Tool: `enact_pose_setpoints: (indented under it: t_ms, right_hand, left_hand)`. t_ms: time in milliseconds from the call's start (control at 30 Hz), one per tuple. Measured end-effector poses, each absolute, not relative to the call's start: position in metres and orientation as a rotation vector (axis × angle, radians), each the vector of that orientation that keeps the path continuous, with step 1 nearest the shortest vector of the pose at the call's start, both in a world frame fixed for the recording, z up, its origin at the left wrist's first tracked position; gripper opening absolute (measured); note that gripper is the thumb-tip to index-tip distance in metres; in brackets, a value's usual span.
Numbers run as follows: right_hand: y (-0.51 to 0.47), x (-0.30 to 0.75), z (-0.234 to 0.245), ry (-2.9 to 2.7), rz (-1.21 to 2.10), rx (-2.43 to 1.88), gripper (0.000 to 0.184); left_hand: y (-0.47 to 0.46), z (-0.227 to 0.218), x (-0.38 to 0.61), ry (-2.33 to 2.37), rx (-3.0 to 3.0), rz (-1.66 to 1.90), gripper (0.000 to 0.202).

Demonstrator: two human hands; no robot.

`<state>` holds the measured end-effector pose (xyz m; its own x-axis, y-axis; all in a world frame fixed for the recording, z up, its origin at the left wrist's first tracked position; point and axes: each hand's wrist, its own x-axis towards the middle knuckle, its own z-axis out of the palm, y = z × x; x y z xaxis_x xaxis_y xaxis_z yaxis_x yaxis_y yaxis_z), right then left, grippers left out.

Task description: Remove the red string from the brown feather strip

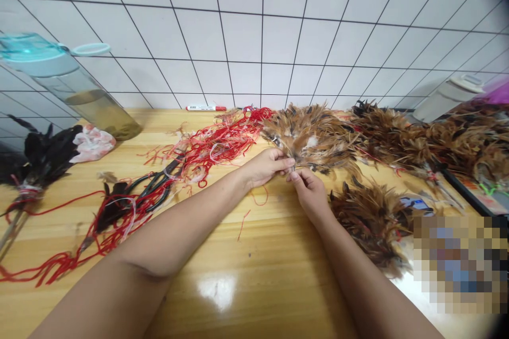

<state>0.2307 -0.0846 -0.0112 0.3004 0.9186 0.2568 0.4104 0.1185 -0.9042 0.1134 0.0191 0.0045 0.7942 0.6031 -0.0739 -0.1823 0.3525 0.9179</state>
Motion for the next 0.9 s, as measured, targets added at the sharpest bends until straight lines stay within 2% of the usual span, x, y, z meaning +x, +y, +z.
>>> enact_pose_setpoints:
  t_ms: [267,667,900]
  right_hand:
    - [-0.0825,0.2325,-0.0132,-1.147,0.627,-1.499,0.023]
    - [-0.0829,0.2313,-0.0122,-1.186,0.621,-1.457,0.02]
    - [-0.083,0.2316,-0.009,-1.188,0.62,-1.449,0.021]
  left_hand:
    - [0.0237,0.0097,0.1103,0.517,0.887,0.498,0.031]
    - [0.0184,0.0085,0.1113,0.486,0.929,0.442,0.032]
    - [0.0214,0.0108,0.1089,0.478,1.013,0.465,0.041]
